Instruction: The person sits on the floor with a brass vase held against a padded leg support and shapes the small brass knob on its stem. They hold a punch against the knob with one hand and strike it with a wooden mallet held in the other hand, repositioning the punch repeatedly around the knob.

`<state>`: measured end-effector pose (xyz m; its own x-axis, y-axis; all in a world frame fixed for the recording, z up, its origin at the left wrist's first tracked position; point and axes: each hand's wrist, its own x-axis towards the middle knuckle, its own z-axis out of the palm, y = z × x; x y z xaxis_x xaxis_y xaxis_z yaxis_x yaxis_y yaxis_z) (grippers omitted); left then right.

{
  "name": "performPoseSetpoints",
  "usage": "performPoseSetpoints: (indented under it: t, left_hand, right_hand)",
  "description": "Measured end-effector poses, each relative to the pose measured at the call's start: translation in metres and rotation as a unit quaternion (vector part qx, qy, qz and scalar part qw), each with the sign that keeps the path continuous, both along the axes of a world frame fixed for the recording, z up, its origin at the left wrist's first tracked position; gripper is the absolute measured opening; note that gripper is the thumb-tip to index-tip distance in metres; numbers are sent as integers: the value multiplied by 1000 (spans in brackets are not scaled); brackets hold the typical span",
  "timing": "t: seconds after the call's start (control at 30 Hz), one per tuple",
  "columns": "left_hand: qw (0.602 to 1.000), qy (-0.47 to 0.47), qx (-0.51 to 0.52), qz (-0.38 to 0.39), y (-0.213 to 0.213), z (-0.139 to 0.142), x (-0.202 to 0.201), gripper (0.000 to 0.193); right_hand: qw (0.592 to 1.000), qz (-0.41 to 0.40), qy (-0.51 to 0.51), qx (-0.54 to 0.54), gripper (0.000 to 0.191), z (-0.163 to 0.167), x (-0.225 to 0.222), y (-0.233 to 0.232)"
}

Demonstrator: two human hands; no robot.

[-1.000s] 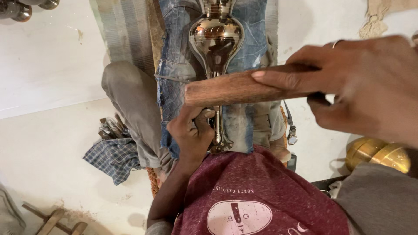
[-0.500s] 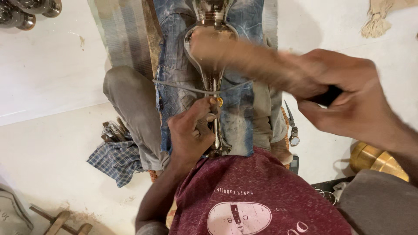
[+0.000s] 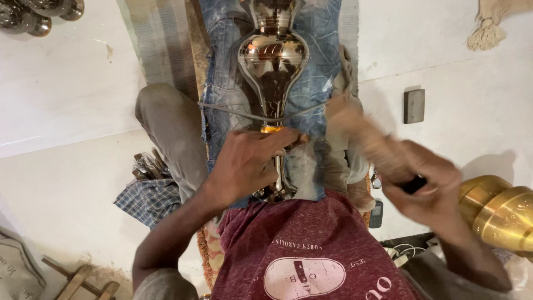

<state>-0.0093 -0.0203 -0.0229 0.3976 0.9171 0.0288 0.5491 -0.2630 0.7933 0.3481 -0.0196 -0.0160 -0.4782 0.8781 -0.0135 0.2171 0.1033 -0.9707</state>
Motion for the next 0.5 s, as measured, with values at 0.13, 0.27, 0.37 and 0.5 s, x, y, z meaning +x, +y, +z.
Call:
performPoseSetpoints:
  t: [0.13, 0.27, 0.37, 0.5]
  left_hand:
    - [997, 40, -14, -68, 11, -2, 0, 50]
    - [988, 32, 46, -145, 18, -5, 1, 48]
    - [975, -25, 87, -204, 25, -13, 3, 46]
    - [957, -154, 108, -219, 31, -32, 0, 32]
  right_hand:
    - [993, -63, -82, 51, 77, -26, 8, -39]
    - [973, -143, -86, 157, 75, -36, 2, -76]
    - [954, -185, -144, 189, 73, -31, -18, -101]
    - [935, -216, -234, 159, 72, -25, -50, -111]
